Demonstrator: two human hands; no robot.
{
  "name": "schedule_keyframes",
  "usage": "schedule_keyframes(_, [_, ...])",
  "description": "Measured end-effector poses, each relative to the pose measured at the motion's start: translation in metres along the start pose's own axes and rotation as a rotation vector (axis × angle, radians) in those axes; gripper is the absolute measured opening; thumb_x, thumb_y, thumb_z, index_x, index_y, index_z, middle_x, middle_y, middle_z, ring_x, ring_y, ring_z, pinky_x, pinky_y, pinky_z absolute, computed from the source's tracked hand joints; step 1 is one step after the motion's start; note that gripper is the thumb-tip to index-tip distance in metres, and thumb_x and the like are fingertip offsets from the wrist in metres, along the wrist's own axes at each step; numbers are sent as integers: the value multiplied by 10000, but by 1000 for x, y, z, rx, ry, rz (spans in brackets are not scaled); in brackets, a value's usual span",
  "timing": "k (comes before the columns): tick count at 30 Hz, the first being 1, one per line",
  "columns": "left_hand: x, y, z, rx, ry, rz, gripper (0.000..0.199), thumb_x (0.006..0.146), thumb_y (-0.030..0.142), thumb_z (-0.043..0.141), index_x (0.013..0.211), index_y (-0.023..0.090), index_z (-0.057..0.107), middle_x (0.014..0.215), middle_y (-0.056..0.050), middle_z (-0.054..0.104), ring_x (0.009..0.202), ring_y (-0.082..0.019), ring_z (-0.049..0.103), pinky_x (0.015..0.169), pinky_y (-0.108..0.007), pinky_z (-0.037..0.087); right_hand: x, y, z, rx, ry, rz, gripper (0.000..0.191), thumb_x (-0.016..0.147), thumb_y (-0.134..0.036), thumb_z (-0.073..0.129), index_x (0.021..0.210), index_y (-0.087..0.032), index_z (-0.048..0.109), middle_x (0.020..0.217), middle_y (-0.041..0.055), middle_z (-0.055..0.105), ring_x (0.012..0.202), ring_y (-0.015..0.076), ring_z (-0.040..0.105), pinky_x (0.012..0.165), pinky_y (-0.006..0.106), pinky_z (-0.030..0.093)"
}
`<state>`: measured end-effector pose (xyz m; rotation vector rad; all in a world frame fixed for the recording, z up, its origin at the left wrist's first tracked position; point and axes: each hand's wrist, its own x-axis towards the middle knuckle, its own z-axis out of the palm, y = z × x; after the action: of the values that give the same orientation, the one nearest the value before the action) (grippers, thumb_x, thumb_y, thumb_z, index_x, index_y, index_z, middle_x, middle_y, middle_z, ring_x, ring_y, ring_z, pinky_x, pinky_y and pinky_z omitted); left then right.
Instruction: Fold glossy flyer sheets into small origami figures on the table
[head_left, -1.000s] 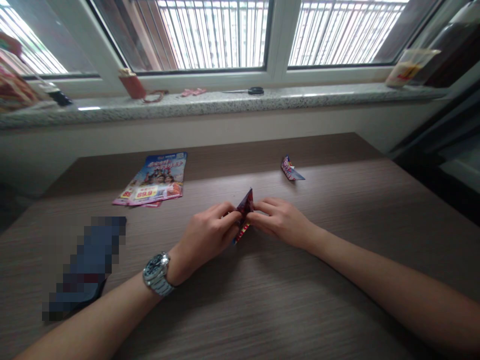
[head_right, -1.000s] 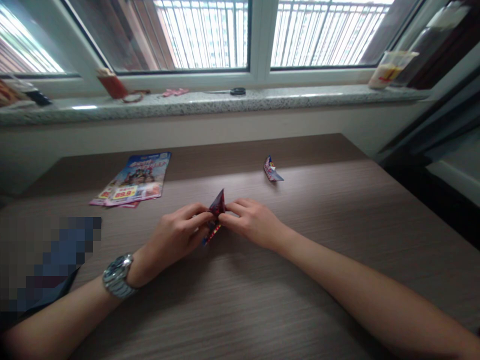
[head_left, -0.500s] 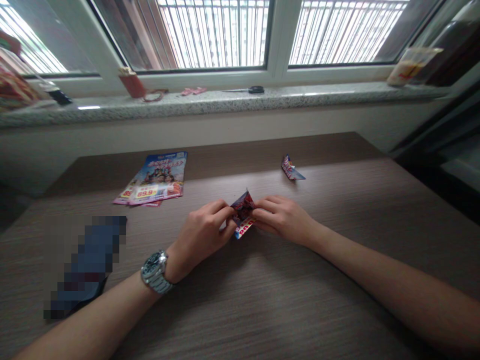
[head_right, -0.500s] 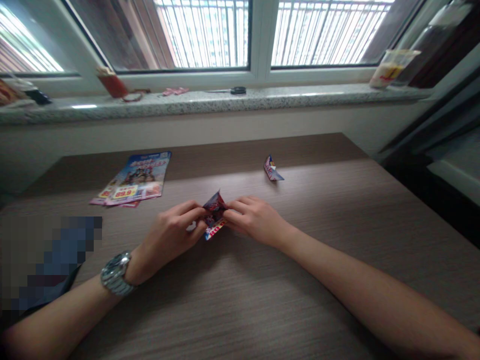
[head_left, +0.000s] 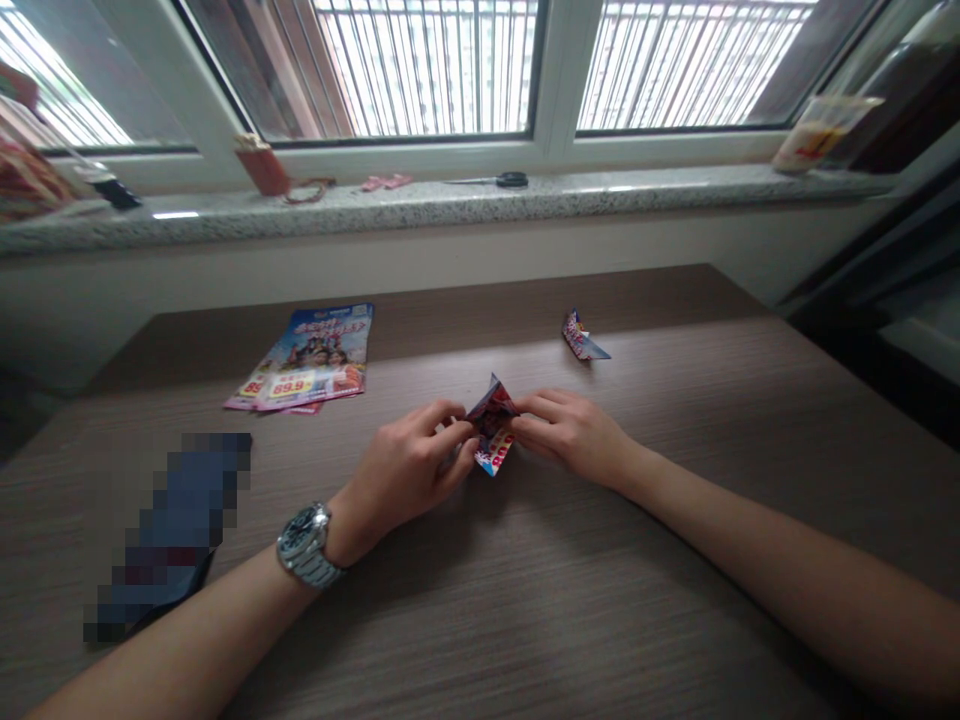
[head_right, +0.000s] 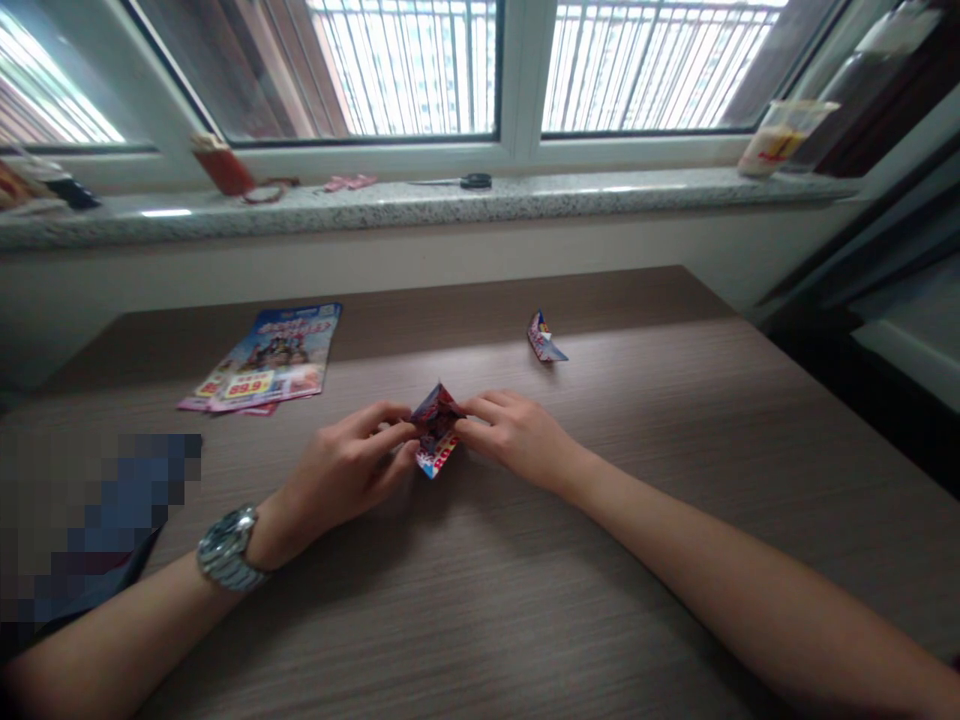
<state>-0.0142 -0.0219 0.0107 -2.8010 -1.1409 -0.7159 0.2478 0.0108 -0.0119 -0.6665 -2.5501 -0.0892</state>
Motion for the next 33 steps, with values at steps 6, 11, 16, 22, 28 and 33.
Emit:
schedule_keyframes(6, [0,-5,2,-6,7,62,195,1014,241,539,1156,173,653,1122,-90,712,908,-208,697,786,-321,569,-2,1,-1,7,-5,5,178,1052,-267,532,1084,-179,684,1171,98,724,996,228,672,851,356,550])
schedule_keyframes(11, [-3,-10,4,-19,30,68,197,975,193,560,1153,161,641,1152,-103,704,938,-221,703,801,-332,580,-3,5,-1,10,18,2,174,1048,-258,538,1098,-181,686,1173,98,732,992,232,683,850,358,558])
schedule_keyframes(16, [-5,-15,6,0,34,94,209,954,151,580,1153,164,641,1179,-102,702,945,-222,716,801,-328,591,-4,6,-1,26,42,21,168,1043,-239,544,1090,-182,695,1186,91,740,978,232,689,853,367,568])
schedule_keyframes(22, [-4,-16,6,-37,19,119,153,1043,203,534,1142,146,635,1142,-97,712,932,-198,713,801,-304,591,-5,3,-1,13,32,20,205,1039,-246,554,1187,-192,684,1224,98,729,1011,244,698,867,381,577])
schedule_keyframes(28, [-5,-16,5,-63,-1,95,149,1035,196,557,1151,154,640,1147,-88,705,945,-202,707,803,-309,588,-4,2,-2,18,52,19,203,1038,-252,556,1173,-193,694,1230,100,734,1020,254,714,867,390,590])
schedule_keyframes(33, [-6,-17,4,-83,64,72,134,1029,158,543,1090,163,662,1173,-98,669,907,-174,707,792,-291,587,-4,2,-3,87,96,56,188,1042,-244,548,1132,-179,699,1224,106,740,1037,239,723,894,376,597])
